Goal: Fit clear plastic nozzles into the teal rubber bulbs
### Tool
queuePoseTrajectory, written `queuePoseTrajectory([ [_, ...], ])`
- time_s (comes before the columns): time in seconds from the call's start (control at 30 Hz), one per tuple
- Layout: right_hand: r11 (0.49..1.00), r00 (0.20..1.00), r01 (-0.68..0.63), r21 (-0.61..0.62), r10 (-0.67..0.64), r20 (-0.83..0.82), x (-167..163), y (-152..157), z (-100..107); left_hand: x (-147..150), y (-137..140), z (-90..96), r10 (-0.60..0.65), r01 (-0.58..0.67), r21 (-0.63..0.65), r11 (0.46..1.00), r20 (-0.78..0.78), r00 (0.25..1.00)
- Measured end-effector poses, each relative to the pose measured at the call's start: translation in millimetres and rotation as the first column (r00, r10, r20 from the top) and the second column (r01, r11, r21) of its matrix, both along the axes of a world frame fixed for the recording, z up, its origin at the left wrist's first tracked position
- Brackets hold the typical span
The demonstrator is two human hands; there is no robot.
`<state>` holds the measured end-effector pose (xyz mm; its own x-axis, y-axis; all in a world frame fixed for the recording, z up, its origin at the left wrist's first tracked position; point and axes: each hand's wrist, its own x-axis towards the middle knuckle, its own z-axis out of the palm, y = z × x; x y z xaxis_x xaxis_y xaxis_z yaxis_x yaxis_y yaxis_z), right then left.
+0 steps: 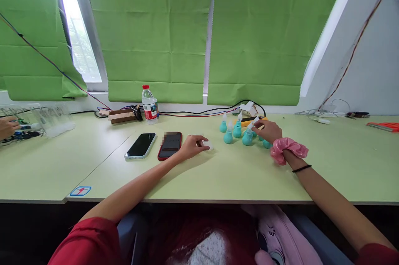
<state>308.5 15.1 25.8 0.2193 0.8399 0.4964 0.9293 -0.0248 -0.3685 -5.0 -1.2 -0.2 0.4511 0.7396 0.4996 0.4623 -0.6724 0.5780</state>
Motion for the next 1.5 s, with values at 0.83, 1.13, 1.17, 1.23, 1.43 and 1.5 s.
queuePoseTrajectory([
  [0.83,0.939,0.980,-0.148,0.311,0.182,-0.084,18.5,23.8,-16.3,5.9,-3.8,-10.3,-0.021,0.026,0.017,1.000,-0.220,0.975],
  [1.13,0.993,0.980,-0.110,-0.044,0.116,0.163,24.5,33.4,-27.2,6.5,-4.1,-11.0,-0.039,0.055,0.051,0.997,-0.270,0.962],
  [1.17,0.995,0.979,-0.094,-0.042,0.100,0.178,23.5,32.5,-26.7,6.5,-4.2,-11.0,-0.034,0.050,0.052,0.997,-0.273,0.962],
  [1.23,0.996,0.969,-0.062,-0.062,0.075,0.236,21.0,29.6,-25.1,6.6,-4.4,-11.0,-0.023,0.040,0.055,0.998,-0.282,0.959],
  [1.43,0.968,0.937,0.023,-0.251,0.067,0.344,13.1,20.6,-22.0,7.2,-4.4,-10.7,-0.025,0.048,0.069,0.996,-0.307,0.951],
  [1.5,0.973,0.944,0.031,-0.227,0.046,0.326,12.3,19.9,-22.4,7.2,-4.3,-10.8,-0.016,0.041,0.074,0.996,-0.316,0.949],
])
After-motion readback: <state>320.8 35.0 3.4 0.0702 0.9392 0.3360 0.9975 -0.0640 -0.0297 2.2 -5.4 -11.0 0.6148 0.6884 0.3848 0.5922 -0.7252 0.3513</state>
